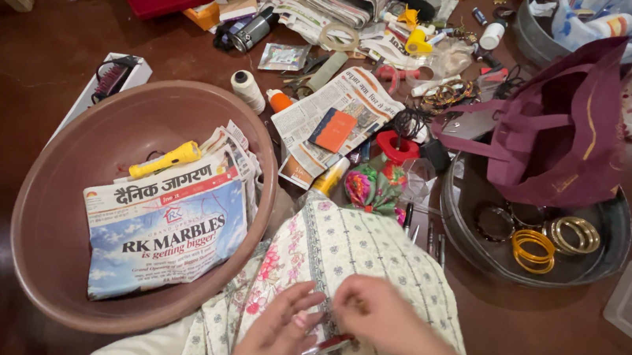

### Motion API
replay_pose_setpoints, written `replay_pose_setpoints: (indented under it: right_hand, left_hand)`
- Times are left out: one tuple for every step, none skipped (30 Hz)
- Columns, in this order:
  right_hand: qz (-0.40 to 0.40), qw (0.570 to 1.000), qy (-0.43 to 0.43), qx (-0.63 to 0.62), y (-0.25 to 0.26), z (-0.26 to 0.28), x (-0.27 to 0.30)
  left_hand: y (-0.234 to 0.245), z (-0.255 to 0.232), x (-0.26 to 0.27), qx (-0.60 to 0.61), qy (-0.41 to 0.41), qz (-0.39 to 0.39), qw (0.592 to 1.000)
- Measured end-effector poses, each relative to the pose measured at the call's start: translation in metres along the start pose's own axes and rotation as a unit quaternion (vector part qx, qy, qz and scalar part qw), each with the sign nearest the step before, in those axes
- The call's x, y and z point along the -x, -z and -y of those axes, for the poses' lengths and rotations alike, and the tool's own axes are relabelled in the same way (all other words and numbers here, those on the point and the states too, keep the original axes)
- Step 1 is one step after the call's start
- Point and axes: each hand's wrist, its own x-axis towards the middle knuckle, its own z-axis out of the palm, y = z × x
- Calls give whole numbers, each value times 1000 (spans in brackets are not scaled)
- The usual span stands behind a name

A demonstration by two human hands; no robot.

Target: The person sits on the floor and assembles several pens by inserting ink cartridges into pen barrels and screwing on the caps. The person handles multiple pens one at a time, placing completed pens on the floor beside them.

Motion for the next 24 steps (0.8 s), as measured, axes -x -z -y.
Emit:
replay_pose_setpoints:
  right_hand:
    - [-5, 999, -24, 46, -10, 11, 4]
    - [-9, 995, -48, 92, -16, 19, 7]
    - [-4, 996, -47, 81, -16, 24, 10]
    - [0, 997, -44, 69, -14, 26, 11]
    - [4, 998, -41, 56, -12, 25, 13]
    - [4, 999, -8, 31, -9, 20, 14]
    - [4, 1000, 24, 6, -6, 13, 11]
    - [7, 998, 58, -20, -3, 4, 9]
    - [-47, 996, -29, -63, 6, -7, 7]
    - [-97, 983, -115, -105, 19, -19, 2]
    - [-158, 983, -68, -61, 39, -32, -4]
    - [-219, 975, -21, -16, 62, -47, -10]
    - [-264, 960, -61, 71, 80, -62, -17]
    - [-309, 933, -98, 158, 98, -77, -23]
    - [-302, 914, -141, 231, 109, -92, -24]
    - [-293, 889, -181, 301, 115, -106, -24]
    - [-282, 858, -220, 370, 119, -119, -23]
    - [-273, 855, -241, 369, 119, -130, -22]
    - [-263, 853, -261, 367, 119, -139, -22]
    - [-253, 850, -282, 366, 117, -148, -23]
    - [-245, 847, -285, 376, 114, -155, -24]
    - [-239, 843, -288, 387, 112, -162, -27]
    - [-232, 839, -291, 397, 110, -169, -30]
    - [-230, 839, -292, 397, 111, -177, -33]
  left_hand:
    - [-6, 3, -5, 50, -3, 23, 998]
    - [-12, 7, -10, 101, -6, 44, 994]
    - [-14, 11, -12, 151, -9, 65, 986]
    - [-10, 12, -12, 163, 11, 84, 983]
    - [-6, 12, -11, 175, 31, 102, 979]
    - [-5, 14, -11, 187, 53, 125, 973]
    - [-5, 17, -11, 112, 56, 116, 985]
    - [-3, 21, -7, 36, 57, 104, 992]
    - [-1, 25, -3, -40, 59, 91, 993]
    - [1, 30, -2, -50, 51, 94, 993]
    - [4, 36, -3, -61, 43, 96, 993]
    - [6, 43, -2, -71, 36, 100, 992]
    - [8, 49, -1, -30, 28, 114, 993]
    - [9, 53, -3, 11, 19, 131, 991]
    - [10, 55, -5, 52, 9, 148, 988]
    - [14, 53, -6, 21, 16, 150, 988]
    - [21, 47, -6, -10, 22, 151, 988]
    - [25, 42, -4, -41, 30, 150, 987]
    - [25, 38, -2, -33, 27, 132, 990]
    - [25, 34, 0, -25, 24, 114, 993]
    - [25, 29, 2, -17, 21, 95, 995]
    - [26, 24, 3, -19, 21, 83, 996]
    - [28, 19, 4, -21, 21, 70, 997]
    - [30, 16, 4, -22, 20, 58, 998]
